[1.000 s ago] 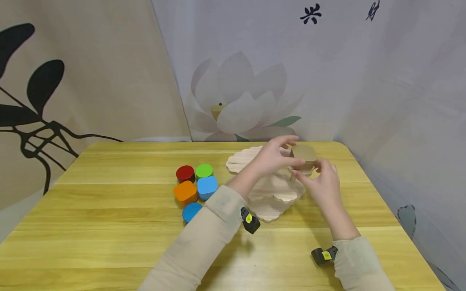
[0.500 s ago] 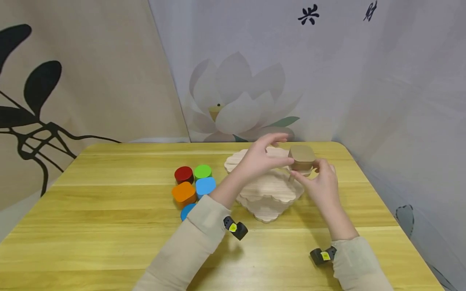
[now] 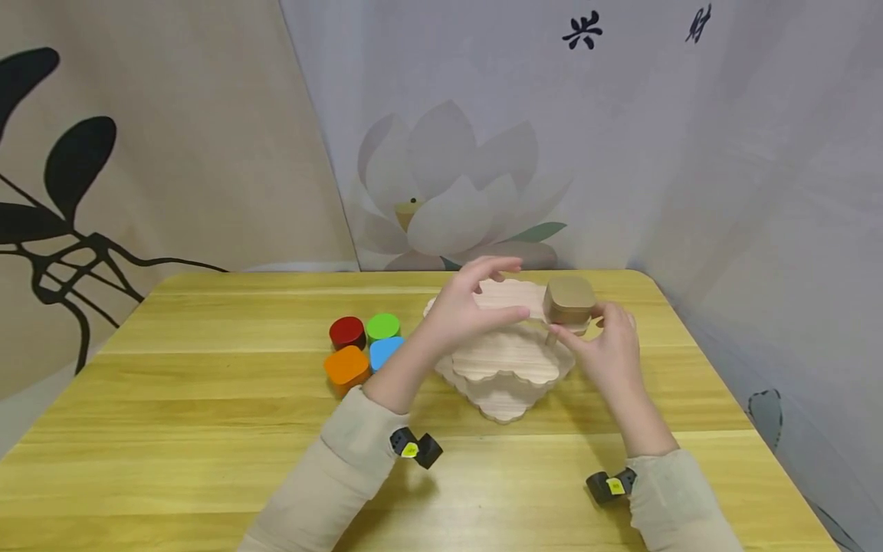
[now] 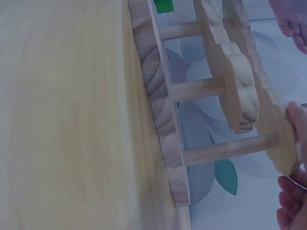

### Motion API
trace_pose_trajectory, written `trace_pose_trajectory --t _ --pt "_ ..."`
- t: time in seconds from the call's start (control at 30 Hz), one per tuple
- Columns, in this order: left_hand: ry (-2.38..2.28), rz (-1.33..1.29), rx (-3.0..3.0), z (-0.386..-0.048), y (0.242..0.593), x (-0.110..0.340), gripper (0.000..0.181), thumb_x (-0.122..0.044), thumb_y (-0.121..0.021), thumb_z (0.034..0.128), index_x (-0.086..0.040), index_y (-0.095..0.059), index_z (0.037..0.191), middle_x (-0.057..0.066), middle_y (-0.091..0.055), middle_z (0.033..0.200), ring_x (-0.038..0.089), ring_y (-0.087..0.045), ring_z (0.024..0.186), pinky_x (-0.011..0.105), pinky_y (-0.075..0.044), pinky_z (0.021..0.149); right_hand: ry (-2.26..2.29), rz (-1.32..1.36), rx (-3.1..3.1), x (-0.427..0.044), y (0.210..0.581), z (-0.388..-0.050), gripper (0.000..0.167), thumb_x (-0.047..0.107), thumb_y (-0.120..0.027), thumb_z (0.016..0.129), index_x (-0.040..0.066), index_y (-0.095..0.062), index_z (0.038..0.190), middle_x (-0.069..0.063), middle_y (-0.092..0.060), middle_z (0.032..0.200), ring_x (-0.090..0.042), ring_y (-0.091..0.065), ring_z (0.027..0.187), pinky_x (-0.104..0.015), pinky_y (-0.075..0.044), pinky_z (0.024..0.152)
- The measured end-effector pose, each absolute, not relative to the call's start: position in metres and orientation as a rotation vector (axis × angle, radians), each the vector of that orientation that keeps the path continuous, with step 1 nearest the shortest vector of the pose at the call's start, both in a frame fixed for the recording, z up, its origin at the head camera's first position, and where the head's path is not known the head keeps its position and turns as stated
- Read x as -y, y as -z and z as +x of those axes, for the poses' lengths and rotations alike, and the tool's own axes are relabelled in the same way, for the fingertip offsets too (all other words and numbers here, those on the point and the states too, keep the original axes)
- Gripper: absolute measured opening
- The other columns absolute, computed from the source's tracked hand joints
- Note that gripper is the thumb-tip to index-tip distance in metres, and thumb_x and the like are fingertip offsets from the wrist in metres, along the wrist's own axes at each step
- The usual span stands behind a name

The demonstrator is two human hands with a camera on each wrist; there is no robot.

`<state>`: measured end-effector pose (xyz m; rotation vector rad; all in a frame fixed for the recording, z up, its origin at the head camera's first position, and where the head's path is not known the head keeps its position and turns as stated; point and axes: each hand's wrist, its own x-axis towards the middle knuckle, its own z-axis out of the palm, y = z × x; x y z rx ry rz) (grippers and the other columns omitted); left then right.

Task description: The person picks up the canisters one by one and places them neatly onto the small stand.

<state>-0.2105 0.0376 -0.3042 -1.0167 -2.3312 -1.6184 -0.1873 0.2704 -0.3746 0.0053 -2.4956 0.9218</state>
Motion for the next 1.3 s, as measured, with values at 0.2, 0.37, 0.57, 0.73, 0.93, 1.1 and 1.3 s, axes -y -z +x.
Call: trace_pose_trajectory --t 0.2,0.37,0.57,0.73,0.93,1.1,1.3 --pt "1.612 -1.042 2.260 -0.206 0.299 -0.023 0.060 -0.029 -0.080 0.0789 -0.014 -0.057 0.132 -0.005 -0.055 0.128 0.011 -0.045 0.111 0.042 -0.044 0.091 -0.922 0.026 2.475 -0.271 0.376 -0.189 0.058 0.033 -0.081 0.077 -0.009 -0.054 0.106 -0.021 -0.050 0.095 -0.031 -0.041 0.087 -0.038 -0.030 0.069" --pt "1.586 -1.038 2.245 -0.201 0.293 -0.008 0.060 -0.024 -0.082 0.0774 -0.012 -0.058 0.131 -0.005 -0.055 0.127 0.009 -0.045 0.109 0.030 -0.041 0.093 -0.927 0.021 2.478 -0.270 0.375 -0.188 0.057 0.032 -0.081 0.077 -0.009 -0.053 0.106 -0.021 -0.049 0.095 -0.031 -0.041 0.087 -0.038 -0.029 0.070" --pt "1.575 -0.992 2.250 -0.196 0.292 0.009 0.059 -0.022 -0.083 0.0758 -0.011 -0.059 0.129 -0.003 -0.057 0.125 0.011 -0.046 0.105 0.028 -0.040 0.093 -0.926 0.009 2.492 -0.269 0.375 -0.187 0.057 0.032 -0.080 0.078 -0.009 -0.052 0.106 -0.022 -0.049 0.096 -0.032 -0.040 0.088 -0.039 -0.029 0.070" --pt "1.603 -0.948 2.284 -0.195 0.296 0.023 0.059 -0.024 -0.083 0.0758 -0.014 -0.059 0.129 -0.008 -0.055 0.124 0.015 -0.046 0.107 0.043 -0.043 0.092 -0.921 0.007 2.488 -0.269 0.375 -0.187 0.056 0.031 -0.081 0.078 -0.009 -0.053 0.106 -0.022 -0.049 0.097 -0.032 -0.041 0.088 -0.039 -0.029 0.070" --pt "1.544 -0.914 2.333 -0.192 0.301 0.038 0.059 -0.029 -0.082 0.0775 -0.015 -0.058 0.130 -0.006 -0.055 0.126 0.015 -0.046 0.111 0.039 -0.040 0.094 -0.919 0.011 2.482 -0.269 0.375 -0.187 0.056 0.031 -0.081 0.078 -0.009 -0.053 0.106 -0.022 -0.050 0.097 -0.032 -0.041 0.088 -0.039 -0.029 0.071" --pt "1.516 -0.884 2.340 -0.188 0.305 0.054 0.060 -0.028 -0.081 0.0781 -0.016 -0.057 0.131 -0.007 -0.054 0.126 0.015 -0.047 0.111 0.040 -0.038 0.089 -0.923 0.013 2.481 -0.269 0.374 -0.187 0.056 0.031 -0.081 0.078 -0.009 -0.053 0.106 -0.022 -0.049 0.096 -0.032 -0.041 0.087 -0.039 -0.029 0.070" --pt "1.528 -0.802 2.350 -0.187 0.311 0.074 0.058 -0.021 -0.082 0.0781 -0.018 -0.058 0.131 -0.004 -0.055 0.126 0.015 -0.046 0.109 0.042 -0.038 0.084 -0.925 0.014 2.479 -0.269 0.375 -0.187 0.056 0.031 -0.081 0.078 -0.009 -0.053 0.106 -0.022 -0.049 0.097 -0.031 -0.041 0.087 -0.039 -0.029 0.070"
